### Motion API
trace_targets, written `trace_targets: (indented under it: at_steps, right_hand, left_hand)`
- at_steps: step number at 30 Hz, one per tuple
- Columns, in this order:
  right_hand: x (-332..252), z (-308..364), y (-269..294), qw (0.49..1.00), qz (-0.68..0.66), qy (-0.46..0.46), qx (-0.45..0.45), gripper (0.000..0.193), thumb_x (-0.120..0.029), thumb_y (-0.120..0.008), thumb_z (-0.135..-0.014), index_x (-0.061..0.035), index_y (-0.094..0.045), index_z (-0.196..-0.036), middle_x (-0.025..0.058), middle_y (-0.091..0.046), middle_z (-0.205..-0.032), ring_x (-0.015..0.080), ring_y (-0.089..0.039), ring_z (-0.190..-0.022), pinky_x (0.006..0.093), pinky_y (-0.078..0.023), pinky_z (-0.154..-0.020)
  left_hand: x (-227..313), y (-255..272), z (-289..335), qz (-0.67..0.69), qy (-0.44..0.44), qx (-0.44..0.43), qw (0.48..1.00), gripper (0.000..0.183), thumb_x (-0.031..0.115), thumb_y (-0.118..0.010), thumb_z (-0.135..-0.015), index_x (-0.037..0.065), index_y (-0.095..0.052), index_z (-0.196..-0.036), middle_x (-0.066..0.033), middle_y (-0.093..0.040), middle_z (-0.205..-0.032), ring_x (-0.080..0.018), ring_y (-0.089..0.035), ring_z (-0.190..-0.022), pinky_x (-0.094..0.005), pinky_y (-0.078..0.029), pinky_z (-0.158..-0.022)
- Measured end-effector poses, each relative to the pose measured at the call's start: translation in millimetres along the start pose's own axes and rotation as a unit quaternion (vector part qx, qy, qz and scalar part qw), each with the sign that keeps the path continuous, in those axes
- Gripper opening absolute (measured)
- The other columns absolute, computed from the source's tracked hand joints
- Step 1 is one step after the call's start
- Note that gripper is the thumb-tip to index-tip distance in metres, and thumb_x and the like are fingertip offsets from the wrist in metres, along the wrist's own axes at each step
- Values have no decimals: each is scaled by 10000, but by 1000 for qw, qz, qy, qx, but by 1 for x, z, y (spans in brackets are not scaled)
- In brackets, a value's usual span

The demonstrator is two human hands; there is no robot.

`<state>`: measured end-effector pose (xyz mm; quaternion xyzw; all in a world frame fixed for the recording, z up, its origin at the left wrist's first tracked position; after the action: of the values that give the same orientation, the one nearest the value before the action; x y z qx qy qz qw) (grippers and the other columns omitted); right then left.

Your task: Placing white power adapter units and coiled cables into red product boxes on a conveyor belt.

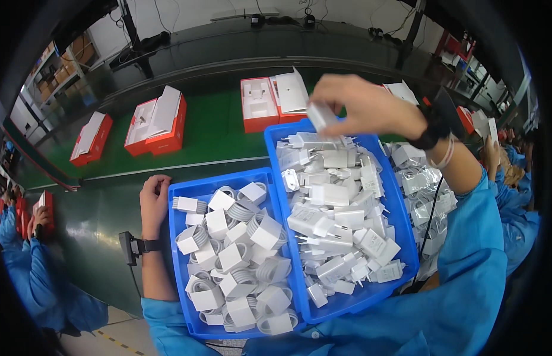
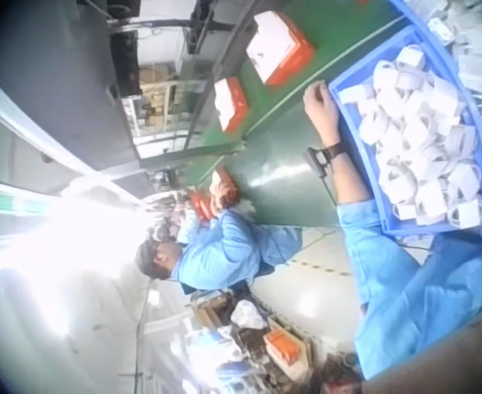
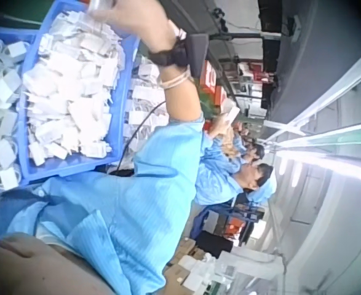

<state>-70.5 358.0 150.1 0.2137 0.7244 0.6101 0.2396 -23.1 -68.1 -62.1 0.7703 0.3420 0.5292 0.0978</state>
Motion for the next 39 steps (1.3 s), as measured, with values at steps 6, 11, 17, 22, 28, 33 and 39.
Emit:
trace_targets:
  at_steps: [6, 11, 17, 22, 28, 33, 39]
  right_hand:
    - [62, -96, -17, 987, 22, -87, 136, 541, -398, -731, -778, 21, -613, -1099, 209, -644, -1054, 360, -625, -1011, 408, -505, -888]
    - [96, -157, -76, 977, 45, -107, 179, 504, -360, -753, -772, -15, -608, -1110, 187, -612, -1090, 365, -604, -1048, 428, -500, -913]
    - [127, -183, -110, 970, 85, -153, 165, 486, -297, -787, -741, -30, -605, -1105, 185, -606, -1093, 369, -609, -1047, 442, -508, -901]
    - [141, -176, -134, 971, 42, -200, 122, 513, -263, -759, -755, -6, -598, -1169, 210, -593, -1152, 378, -573, -1100, 438, -457, -972]
    - [153, -169, -140, 969, 57, -216, 108, 471, -266, -771, -745, 13, -654, -1105, 240, -613, -1123, 374, -598, -1068, 413, -481, -926]
    - [159, -163, -144, 975, 29, -218, 37, 346, -277, -699, -800, 7, -693, -998, 248, -671, -976, 381, -652, -938, 434, -512, -858]
    - [95, -153, -121, 983, 64, -174, -2, 263, -178, -560, -828, 5, -716, -934, 257, -658, -1066, 378, -663, -953, 437, -530, -856]
  left_hand:
    - [-2, 8, 2, 38, 40, -2, 998, 144, 120, -618, -923, -11, -670, -954, -70, -636, -796, -119, -559, -688, -267, -465, -650]
    - [-7, 6, 3, 50, 29, 6, 998, 147, 127, -620, -925, -5, -675, -959, -52, -622, -790, -103, -535, -673, -255, -450, -630]
    - [3, 5, 3, 10, 4, 12, 1000, 120, 111, -615, -910, 12, -673, -943, -90, -617, -789, -170, -564, -685, -296, -469, -654]
    - [3, 8, 2, 17, 25, 7, 1000, 116, 101, -615, -900, 7, -671, -938, -92, -607, -770, -171, -558, -681, -296, -467, -659]
    - [1, 8, 0, 30, 33, 5, 999, 127, 103, -609, -920, -1, -673, -953, -61, -629, -790, -118, -545, -680, -259, -450, -639]
    - [0, 7, 2, 45, 43, 1, 998, 134, 109, -614, -921, -7, -673, -958, -50, -624, -775, -101, -531, -666, -248, -443, -621]
    - [-1, 9, 2, 42, 40, -8, 998, 150, 122, -599, -940, -8, -670, -968, -20, -630, -774, -69, -531, -680, -227, -440, -626]
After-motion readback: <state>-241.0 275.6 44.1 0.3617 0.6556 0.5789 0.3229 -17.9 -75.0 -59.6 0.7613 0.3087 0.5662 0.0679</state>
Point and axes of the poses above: each hand's wrist, its own z-axis away from the middle knuckle, its own y-axis out of the back of the hand, x = y × z, the point moved 4 cm from there along -z, towards the middle knuckle
